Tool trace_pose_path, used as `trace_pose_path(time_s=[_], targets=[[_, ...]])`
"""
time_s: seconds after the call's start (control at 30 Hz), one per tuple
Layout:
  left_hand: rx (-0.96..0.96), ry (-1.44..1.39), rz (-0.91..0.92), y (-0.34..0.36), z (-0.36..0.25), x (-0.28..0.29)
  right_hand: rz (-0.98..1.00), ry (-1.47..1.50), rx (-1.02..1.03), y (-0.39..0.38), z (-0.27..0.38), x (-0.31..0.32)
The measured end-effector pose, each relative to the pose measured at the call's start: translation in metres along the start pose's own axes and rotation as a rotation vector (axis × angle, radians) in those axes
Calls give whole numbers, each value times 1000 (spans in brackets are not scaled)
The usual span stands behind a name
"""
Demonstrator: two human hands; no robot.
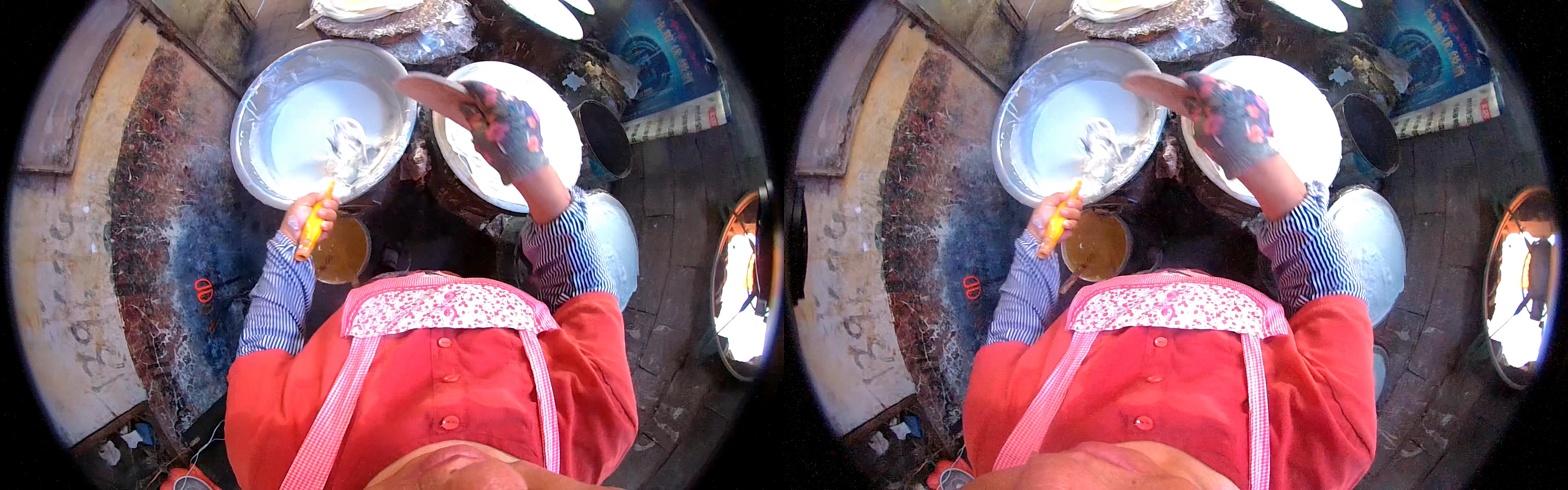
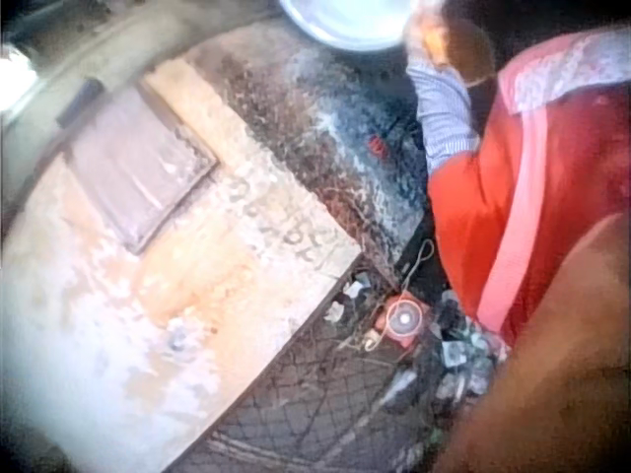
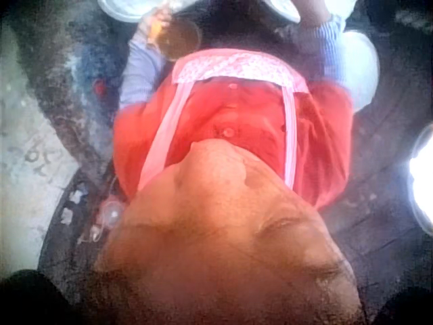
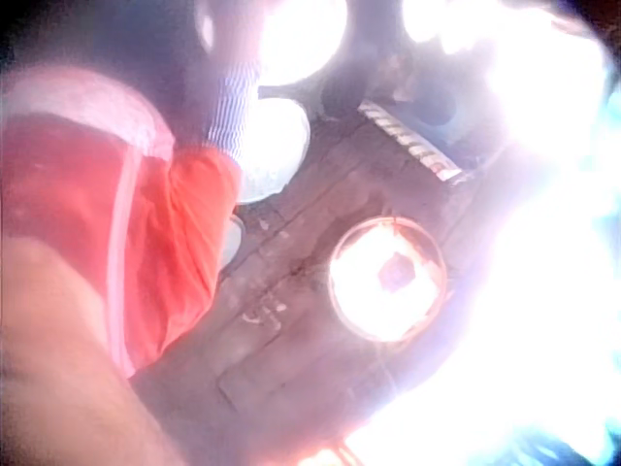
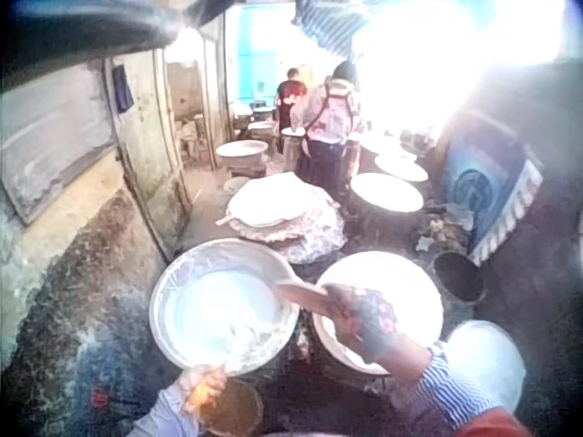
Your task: The person pours batter from a ladle onto multiple heated circular plates, spreads the batter into thin layers using a scraper, and peels the cooked wraps off the plates by hand to stack them.
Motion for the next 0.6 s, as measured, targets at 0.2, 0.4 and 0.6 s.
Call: trace_pose_path(time_s=[0.2,0.4,0.6], targets=[[-394,345,55,-86,-64,-121,-178,64,-110,-71,-41,28],[-503,386,-45,-105,-77,-120,-148,195,-335,-123,-65,30],[-94,57,11,-73,-50,-26,-187,446,-604,-214,-103,2]])
Point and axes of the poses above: each hand's wrist, its own y-axis towards the middle knuckle, its own x-axis out of the back of the hand, z = x × y, the point moved 10 cm from there along y, towards the middle knuckle, and after that the axes turned 4 degrees about y, right-handed, at the moved point
